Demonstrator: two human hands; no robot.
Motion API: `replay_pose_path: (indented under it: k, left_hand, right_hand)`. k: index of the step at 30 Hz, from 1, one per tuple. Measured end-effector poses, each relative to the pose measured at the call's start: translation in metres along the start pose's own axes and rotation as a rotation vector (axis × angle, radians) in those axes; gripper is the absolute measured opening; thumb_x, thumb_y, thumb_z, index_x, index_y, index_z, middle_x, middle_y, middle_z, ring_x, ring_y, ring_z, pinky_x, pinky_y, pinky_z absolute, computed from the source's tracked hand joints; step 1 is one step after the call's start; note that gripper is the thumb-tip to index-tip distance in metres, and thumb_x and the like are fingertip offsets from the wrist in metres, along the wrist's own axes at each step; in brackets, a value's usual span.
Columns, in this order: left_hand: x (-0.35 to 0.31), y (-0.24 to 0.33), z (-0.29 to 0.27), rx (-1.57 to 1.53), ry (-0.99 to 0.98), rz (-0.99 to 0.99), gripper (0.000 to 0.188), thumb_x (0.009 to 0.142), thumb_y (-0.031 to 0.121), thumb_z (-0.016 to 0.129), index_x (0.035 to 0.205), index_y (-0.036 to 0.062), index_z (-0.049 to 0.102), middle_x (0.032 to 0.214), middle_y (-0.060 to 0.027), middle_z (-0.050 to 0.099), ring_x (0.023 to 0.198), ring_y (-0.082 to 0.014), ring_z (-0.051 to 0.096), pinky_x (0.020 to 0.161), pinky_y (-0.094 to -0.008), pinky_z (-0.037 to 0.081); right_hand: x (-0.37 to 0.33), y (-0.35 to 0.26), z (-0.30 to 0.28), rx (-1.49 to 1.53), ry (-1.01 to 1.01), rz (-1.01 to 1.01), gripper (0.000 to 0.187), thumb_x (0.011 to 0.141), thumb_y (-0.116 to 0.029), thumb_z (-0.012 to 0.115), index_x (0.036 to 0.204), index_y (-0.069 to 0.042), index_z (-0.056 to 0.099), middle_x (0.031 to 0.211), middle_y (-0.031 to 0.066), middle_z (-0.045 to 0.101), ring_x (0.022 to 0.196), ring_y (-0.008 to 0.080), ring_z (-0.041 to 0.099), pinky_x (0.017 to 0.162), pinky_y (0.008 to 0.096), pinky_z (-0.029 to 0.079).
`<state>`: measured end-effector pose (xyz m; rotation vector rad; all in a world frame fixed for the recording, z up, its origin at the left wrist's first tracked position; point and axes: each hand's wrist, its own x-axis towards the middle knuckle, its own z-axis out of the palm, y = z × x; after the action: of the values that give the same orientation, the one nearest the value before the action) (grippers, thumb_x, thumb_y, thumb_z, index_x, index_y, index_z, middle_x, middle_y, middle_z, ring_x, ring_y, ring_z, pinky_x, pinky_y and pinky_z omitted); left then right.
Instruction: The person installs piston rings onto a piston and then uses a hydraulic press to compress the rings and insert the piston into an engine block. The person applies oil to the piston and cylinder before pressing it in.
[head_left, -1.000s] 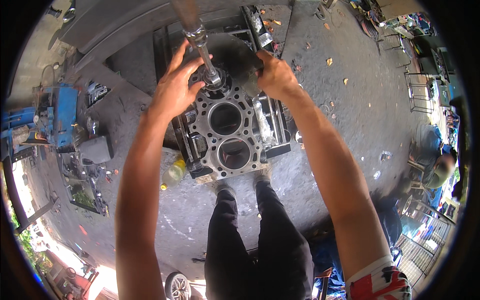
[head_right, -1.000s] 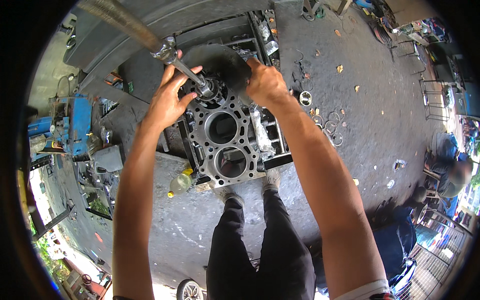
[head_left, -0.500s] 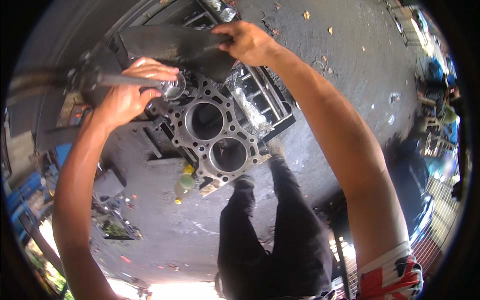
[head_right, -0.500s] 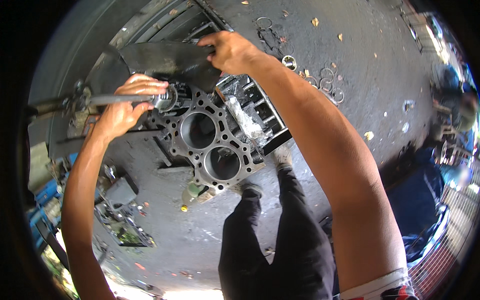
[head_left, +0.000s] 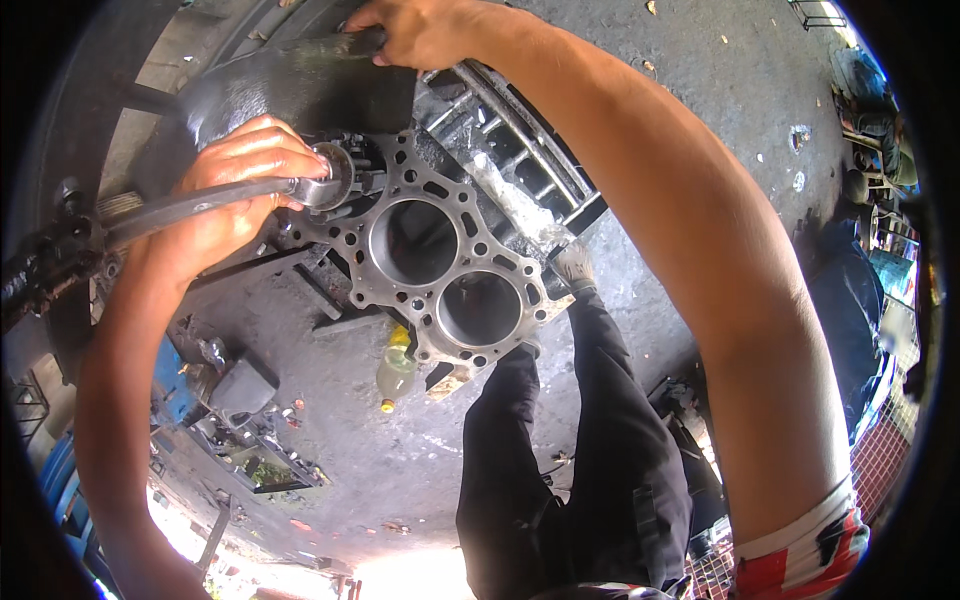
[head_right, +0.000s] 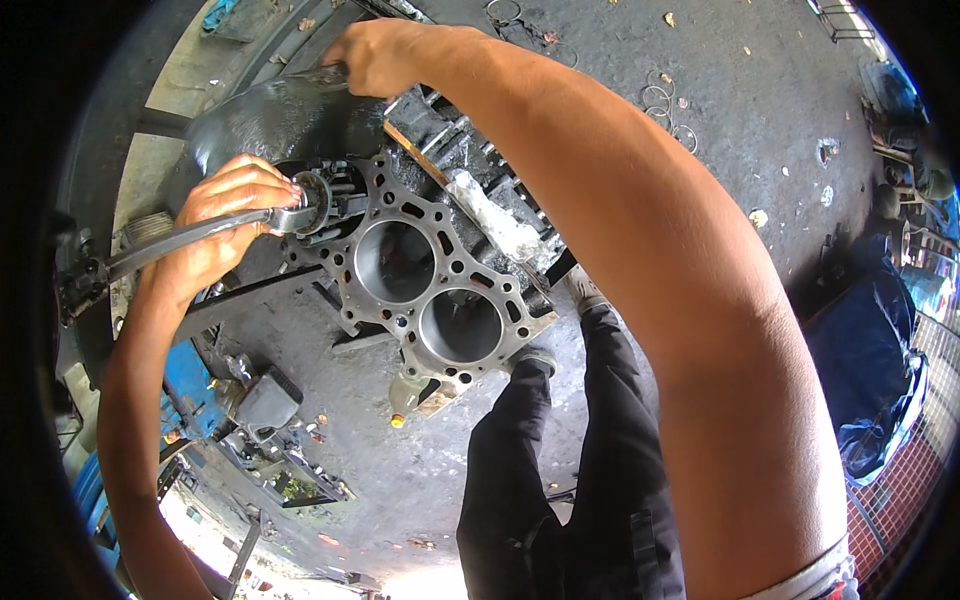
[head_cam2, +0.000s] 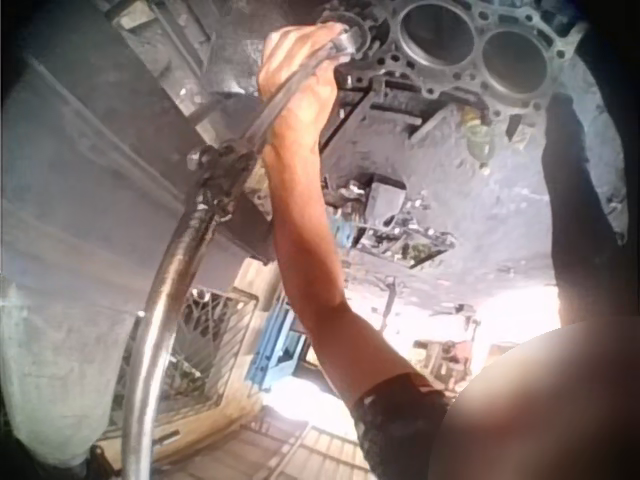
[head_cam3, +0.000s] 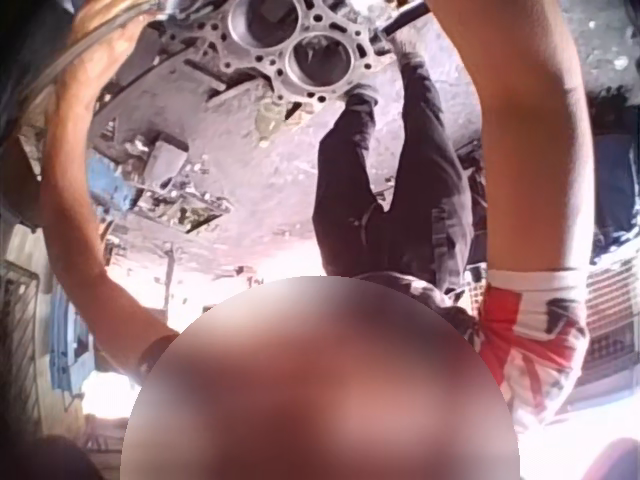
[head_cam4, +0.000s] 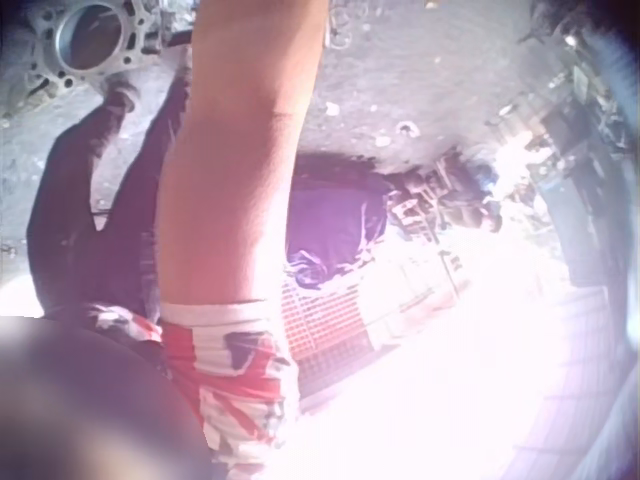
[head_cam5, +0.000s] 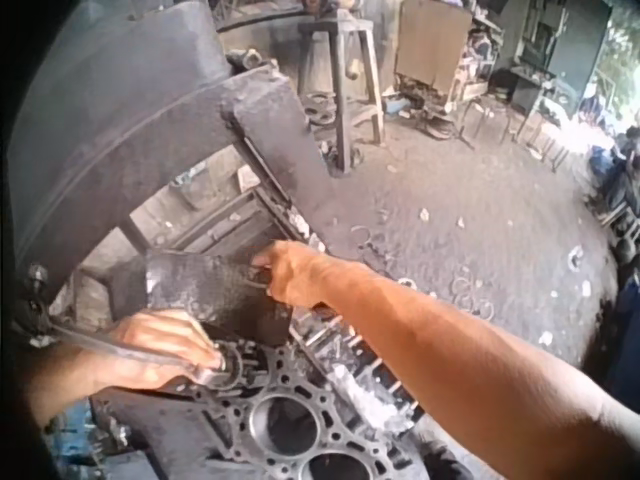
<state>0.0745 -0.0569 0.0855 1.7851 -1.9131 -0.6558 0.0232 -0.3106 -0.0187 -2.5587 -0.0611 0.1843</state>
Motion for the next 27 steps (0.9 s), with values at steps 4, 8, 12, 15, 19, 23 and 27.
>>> replay_pose_path:
  k: [4,8,12,15,19,23,27]
  left_hand:
    - [0.002,0.001,0.0,-0.021,0.011,0.016,0.033,0.068,-0.015,0.069,0.098,-0.0021,0.07,0.098,-0.0137,0.071,0.094,-0.0303,0.067,0.079,-0.0367,0.059]
    - [0.005,0.003,-0.002,0.044,-0.001,0.052,0.035,0.07,-0.022,0.061,0.098,-0.0031,0.071,0.097,-0.0141,0.07,0.093,-0.0294,0.066,0.072,-0.0335,0.064]
    - [0.003,0.002,-0.002,0.097,-0.013,0.014,0.034,0.069,-0.02,0.063,0.097,-0.0025,0.071,0.098,-0.013,0.071,0.093,-0.0294,0.066,0.077,-0.0358,0.061]
    - [-0.005,0.0,0.001,-0.002,0.028,-0.059,0.037,0.064,-0.017,0.065,0.098,-0.003,0.07,0.099,-0.0141,0.071,0.095,-0.0316,0.066,0.083,-0.0393,0.056]
    - [-0.02,0.0,0.015,-0.632,0.192,-0.291,0.041,0.083,0.009,0.066,0.121,-0.0039,0.065,0.122,-0.0145,0.067,0.115,-0.0265,0.062,0.102,-0.0417,0.048]
    - [-0.024,-0.01,0.045,-1.218,0.432,-0.347,0.07,0.101,0.05,0.037,0.135,-0.0072,0.057,0.136,-0.0171,0.062,0.128,-0.0258,0.056,0.112,-0.0423,0.039]
    - [-0.023,-0.035,0.052,-1.615,0.397,-0.359,0.092,0.1,0.072,0.02,0.127,-0.004,0.063,0.121,-0.0164,0.066,0.113,-0.0222,0.062,0.102,-0.0385,0.046]
  right_hand:
    - [0.008,0.006,0.005,-0.044,0.016,-0.012,0.055,0.09,-0.018,0.06,0.144,-0.021,0.059,0.138,0.0105,0.065,0.127,0.0301,0.061,0.11,0.0386,0.047]
    - [0.037,-0.023,0.003,-0.098,-0.067,-0.079,0.049,0.093,-0.019,0.058,0.141,-0.023,0.062,0.138,0.0081,0.065,0.129,0.0284,0.06,0.11,0.0395,0.047]
    - [0.059,-0.059,-0.014,-0.179,-0.258,0.084,0.047,0.093,-0.019,0.057,0.14,-0.019,0.063,0.139,0.0126,0.064,0.129,0.031,0.06,0.109,0.042,0.048]
    - [0.028,-0.069,-0.018,-0.284,-0.062,0.075,0.05,0.091,-0.021,0.06,0.14,-0.014,0.062,0.136,0.0169,0.065,0.127,0.0321,0.061,0.108,0.0438,0.048]
    - [-0.053,-0.072,-0.013,0.221,0.307,-0.203,0.069,0.076,-0.024,0.075,0.14,-0.004,0.058,0.133,0.0215,0.062,0.127,0.0369,0.058,0.108,0.046,0.048]
    - [-0.095,-0.116,0.012,0.269,0.519,-0.3,0.089,0.067,-0.031,0.087,0.143,-0.001,0.052,0.137,0.0263,0.055,0.132,0.0469,0.05,0.116,0.0537,0.037]
    - [-0.078,-0.13,0.021,0.227,0.609,-0.229,0.091,0.067,-0.041,0.09,0.141,-0.004,0.054,0.13,0.0236,0.059,0.127,0.0446,0.054,0.112,0.0557,0.039]
